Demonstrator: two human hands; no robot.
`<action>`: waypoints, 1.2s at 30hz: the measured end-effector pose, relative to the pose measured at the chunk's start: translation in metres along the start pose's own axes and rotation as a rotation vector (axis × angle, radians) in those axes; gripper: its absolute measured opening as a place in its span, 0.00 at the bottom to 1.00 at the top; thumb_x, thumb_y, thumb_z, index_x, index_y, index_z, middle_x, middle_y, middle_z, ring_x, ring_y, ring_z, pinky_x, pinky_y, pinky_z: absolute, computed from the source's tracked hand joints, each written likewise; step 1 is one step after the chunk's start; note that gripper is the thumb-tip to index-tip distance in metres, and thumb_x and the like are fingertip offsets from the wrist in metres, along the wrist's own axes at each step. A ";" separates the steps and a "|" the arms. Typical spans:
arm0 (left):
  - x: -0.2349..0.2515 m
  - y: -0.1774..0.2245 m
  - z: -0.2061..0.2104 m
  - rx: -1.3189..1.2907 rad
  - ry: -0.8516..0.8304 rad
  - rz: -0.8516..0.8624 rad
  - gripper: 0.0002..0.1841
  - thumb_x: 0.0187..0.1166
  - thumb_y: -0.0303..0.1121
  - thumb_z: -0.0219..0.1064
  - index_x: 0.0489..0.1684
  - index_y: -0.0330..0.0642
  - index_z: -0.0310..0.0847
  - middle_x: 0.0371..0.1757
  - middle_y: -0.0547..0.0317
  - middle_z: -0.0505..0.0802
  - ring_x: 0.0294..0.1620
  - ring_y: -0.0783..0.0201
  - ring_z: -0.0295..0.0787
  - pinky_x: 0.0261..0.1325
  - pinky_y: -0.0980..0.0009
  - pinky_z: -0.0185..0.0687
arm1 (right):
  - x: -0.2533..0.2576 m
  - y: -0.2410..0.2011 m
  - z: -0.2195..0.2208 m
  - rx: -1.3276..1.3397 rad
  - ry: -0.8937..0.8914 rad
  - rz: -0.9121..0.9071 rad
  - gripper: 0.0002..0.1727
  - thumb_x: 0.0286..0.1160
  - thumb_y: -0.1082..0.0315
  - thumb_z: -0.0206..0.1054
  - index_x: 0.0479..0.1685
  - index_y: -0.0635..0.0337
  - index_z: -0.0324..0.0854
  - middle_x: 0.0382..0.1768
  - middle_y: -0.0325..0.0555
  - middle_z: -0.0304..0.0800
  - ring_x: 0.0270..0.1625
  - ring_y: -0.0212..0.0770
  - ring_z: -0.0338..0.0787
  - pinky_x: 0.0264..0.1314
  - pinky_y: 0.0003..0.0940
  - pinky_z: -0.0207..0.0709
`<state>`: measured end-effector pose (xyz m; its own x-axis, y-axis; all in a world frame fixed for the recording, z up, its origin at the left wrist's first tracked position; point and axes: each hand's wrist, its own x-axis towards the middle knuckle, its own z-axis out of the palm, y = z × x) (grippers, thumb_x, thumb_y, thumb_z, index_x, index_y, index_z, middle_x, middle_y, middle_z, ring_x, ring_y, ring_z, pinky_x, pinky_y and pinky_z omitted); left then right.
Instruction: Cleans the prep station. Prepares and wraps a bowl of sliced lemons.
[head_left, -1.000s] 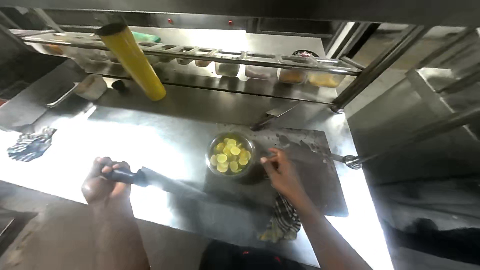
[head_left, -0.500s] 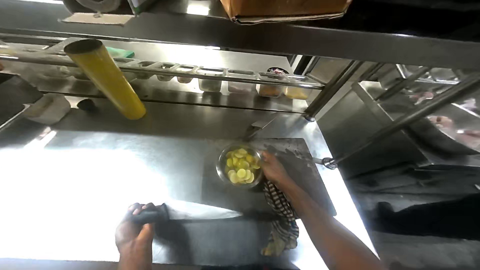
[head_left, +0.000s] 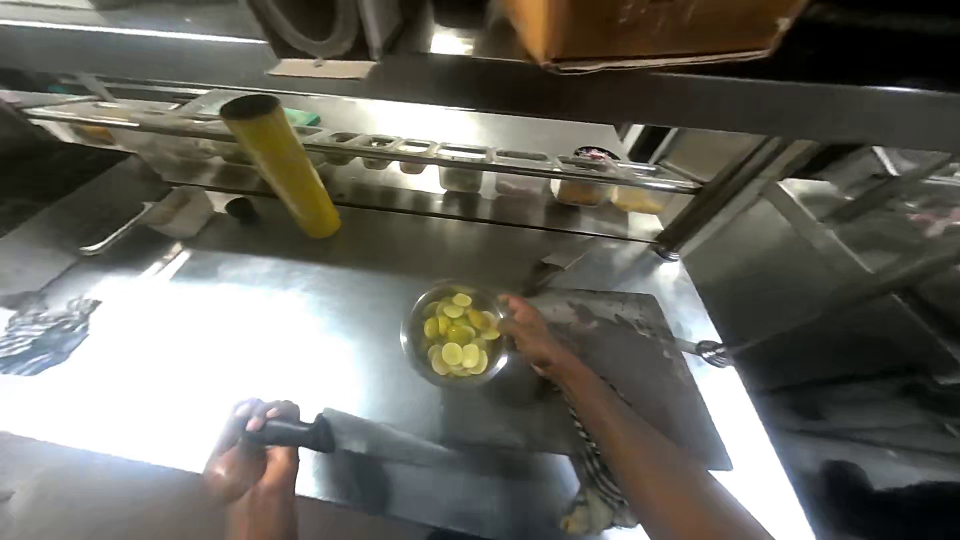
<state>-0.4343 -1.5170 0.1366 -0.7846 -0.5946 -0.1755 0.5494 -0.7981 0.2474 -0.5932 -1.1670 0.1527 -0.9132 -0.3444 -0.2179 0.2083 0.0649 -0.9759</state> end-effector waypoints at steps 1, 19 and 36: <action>-0.003 0.013 -0.003 -0.015 -0.029 0.042 0.30 0.92 0.38 0.36 0.22 0.39 0.81 0.17 0.60 0.86 0.18 0.67 0.85 0.28 0.73 0.88 | 0.006 -0.003 0.017 0.013 -0.027 0.010 0.20 0.80 0.69 0.63 0.71 0.52 0.74 0.35 0.45 0.88 0.28 0.34 0.85 0.30 0.30 0.81; -0.051 -0.051 -0.002 0.065 0.097 0.014 0.26 0.91 0.35 0.38 0.21 0.43 0.77 0.17 0.62 0.84 0.22 0.64 0.86 0.37 0.67 0.89 | -0.113 0.039 -0.073 -1.153 0.035 -0.050 0.48 0.61 0.28 0.72 0.84 0.41 0.73 0.85 0.50 0.71 0.85 0.67 0.67 0.80 0.71 0.65; -0.171 -0.325 0.058 0.805 0.188 -0.751 0.15 0.93 0.30 0.49 0.70 0.30 0.68 0.53 0.42 0.85 0.44 0.54 0.89 0.48 0.61 0.89 | -0.343 0.071 -0.137 0.018 0.719 -0.165 0.29 0.59 0.89 0.63 0.65 0.63 0.73 0.58 0.35 0.89 0.51 0.30 0.92 0.51 0.32 0.91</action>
<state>-0.4955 -1.1502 0.1415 -0.7457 -0.0477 -0.6645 -0.4460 -0.7053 0.5511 -0.3126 -0.9163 0.1565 -0.9360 0.3507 -0.0285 0.0483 0.0480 -0.9977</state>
